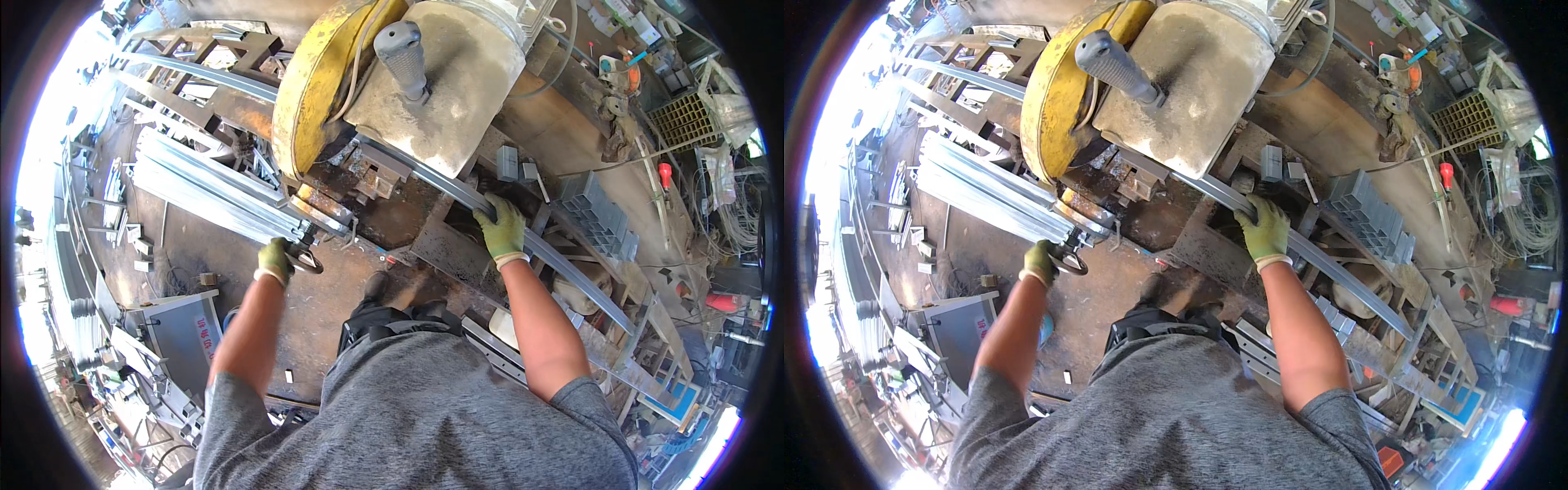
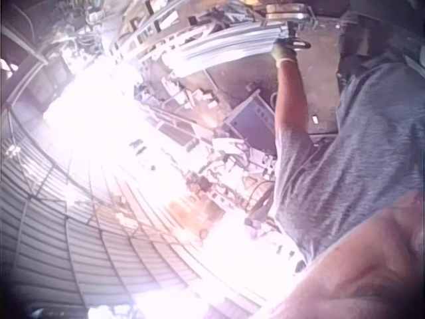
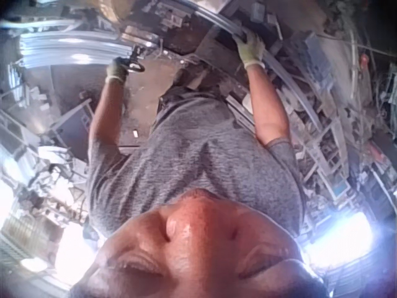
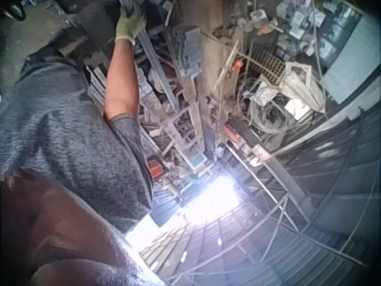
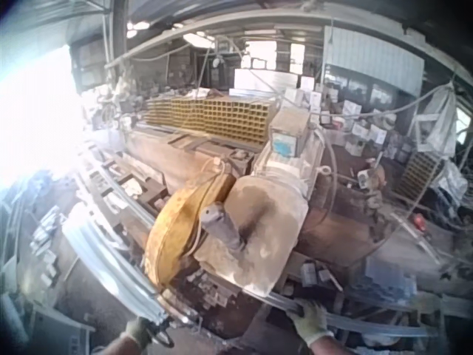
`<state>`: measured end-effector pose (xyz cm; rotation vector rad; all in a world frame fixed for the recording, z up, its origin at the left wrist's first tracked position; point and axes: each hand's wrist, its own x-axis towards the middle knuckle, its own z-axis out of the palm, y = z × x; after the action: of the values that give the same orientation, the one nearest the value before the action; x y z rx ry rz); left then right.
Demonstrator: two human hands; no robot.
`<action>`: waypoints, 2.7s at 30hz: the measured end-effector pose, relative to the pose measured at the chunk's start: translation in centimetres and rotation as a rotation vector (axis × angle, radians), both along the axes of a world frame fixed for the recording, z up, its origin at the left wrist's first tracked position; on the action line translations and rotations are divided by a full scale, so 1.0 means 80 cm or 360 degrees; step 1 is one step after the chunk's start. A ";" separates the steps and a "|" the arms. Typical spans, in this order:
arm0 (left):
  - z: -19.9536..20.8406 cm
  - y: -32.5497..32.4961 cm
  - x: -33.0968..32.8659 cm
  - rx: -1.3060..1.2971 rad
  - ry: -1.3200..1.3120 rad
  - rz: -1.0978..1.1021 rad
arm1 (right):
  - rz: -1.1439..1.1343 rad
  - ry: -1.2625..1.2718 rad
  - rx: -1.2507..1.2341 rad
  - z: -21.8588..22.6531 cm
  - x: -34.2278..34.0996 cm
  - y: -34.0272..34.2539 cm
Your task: The person repeatedly picks up long metal profiles, positions them in a chop saw, and cuts them to length. After each cut, the person removes the cut piece and places it with other finished pieces on the floor.
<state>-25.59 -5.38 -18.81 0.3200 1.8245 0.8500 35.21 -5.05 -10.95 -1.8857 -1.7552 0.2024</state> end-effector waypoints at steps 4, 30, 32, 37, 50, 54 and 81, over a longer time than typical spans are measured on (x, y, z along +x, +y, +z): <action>-0.028 -0.071 0.132 0.0739 0.0882 0.0240 | -0.0026 0.0000 0.0022 -0.004 0.000 0.001; 0.054 -0.092 0.085 0.0684 0.0567 -0.0139 | -0.0027 -0.0035 -0.0082 0.003 -0.001 -0.001; 0.077 -0.067 0.012 0.0049 0.0059 -0.0086 | -0.0034 -0.0029 -0.0028 0.005 0.000 0.003; -0.001 0.056 -0.083 -0.0505 -0.0533 0.0040 | -0.0038 -0.0049 -0.0066 0.005 -0.001 0.001; 0.035 -0.066 0.108 0.0561 0.1007 0.0175 | 0.0002 -0.0053 0.0017 0.001 -0.001 -0.002; 0.072 -0.031 -0.024 -0.0233 0.0000 -0.0155 | -0.0041 -0.0074 -0.0007 0.000 0.000 0.001; -0.001 0.050 -0.055 -0.0713 0.2422 -0.2382 | -0.0067 -0.0104 -0.0014 0.007 -0.003 -0.003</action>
<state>-29.96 -1.41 -18.89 2.0283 2.0591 -1.1746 34.95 -5.26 -10.41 -1.9544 -1.7581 0.1343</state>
